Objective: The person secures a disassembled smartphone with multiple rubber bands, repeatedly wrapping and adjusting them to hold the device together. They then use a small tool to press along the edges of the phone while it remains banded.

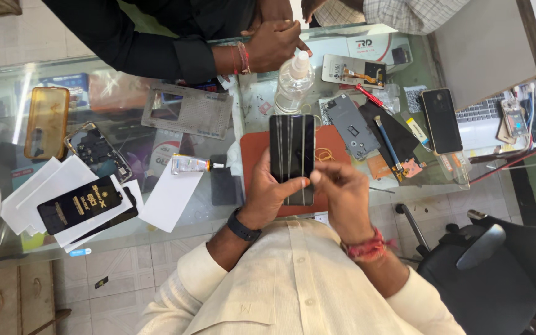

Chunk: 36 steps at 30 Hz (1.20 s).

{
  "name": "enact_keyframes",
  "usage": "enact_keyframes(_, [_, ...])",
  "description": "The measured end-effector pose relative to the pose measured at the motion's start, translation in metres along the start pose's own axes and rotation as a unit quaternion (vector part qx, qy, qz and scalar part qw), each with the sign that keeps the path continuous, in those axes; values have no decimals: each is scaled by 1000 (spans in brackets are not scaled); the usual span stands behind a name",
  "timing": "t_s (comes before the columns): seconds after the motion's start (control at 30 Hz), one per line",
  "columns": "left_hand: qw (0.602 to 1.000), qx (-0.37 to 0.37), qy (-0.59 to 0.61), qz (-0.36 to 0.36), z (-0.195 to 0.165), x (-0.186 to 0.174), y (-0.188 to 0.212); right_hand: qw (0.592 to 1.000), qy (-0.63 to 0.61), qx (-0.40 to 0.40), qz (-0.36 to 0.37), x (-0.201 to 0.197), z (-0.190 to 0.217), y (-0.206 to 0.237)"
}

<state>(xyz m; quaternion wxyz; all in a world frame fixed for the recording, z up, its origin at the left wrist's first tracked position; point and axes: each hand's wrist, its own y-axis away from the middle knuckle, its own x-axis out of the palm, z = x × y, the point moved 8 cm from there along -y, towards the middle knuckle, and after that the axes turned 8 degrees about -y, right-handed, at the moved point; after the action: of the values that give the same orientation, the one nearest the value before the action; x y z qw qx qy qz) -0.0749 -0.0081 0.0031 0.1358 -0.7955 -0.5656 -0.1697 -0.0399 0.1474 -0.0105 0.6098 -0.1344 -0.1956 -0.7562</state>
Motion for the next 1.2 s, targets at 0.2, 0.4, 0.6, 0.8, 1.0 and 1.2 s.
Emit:
enact_keyframes(0.2, [1000,-10,3,5,2,8,0,999,-45,-14,-5,-1,1,-14])
enact_keyframes(0.4, [1000,-11,20,-13,-2,5,2,999,-18,-34,27,8,13,5])
enact_keyframes(0.6, [1000,-13,-14,-2,-7,6,2,997,42,-59,19,6,26,11])
enact_keyframes(0.8, [998,16,-62,-26,-9,5,8,950,242,-195,5,18,53,24])
enact_keyframes(1.0, [991,30,-121,-43,-8,8,10,882,351,-314,25,42,77,39])
enact_keyframes(1.2, [995,-5,-96,-14,-2,17,12,946,272,-173,-22,15,45,20])
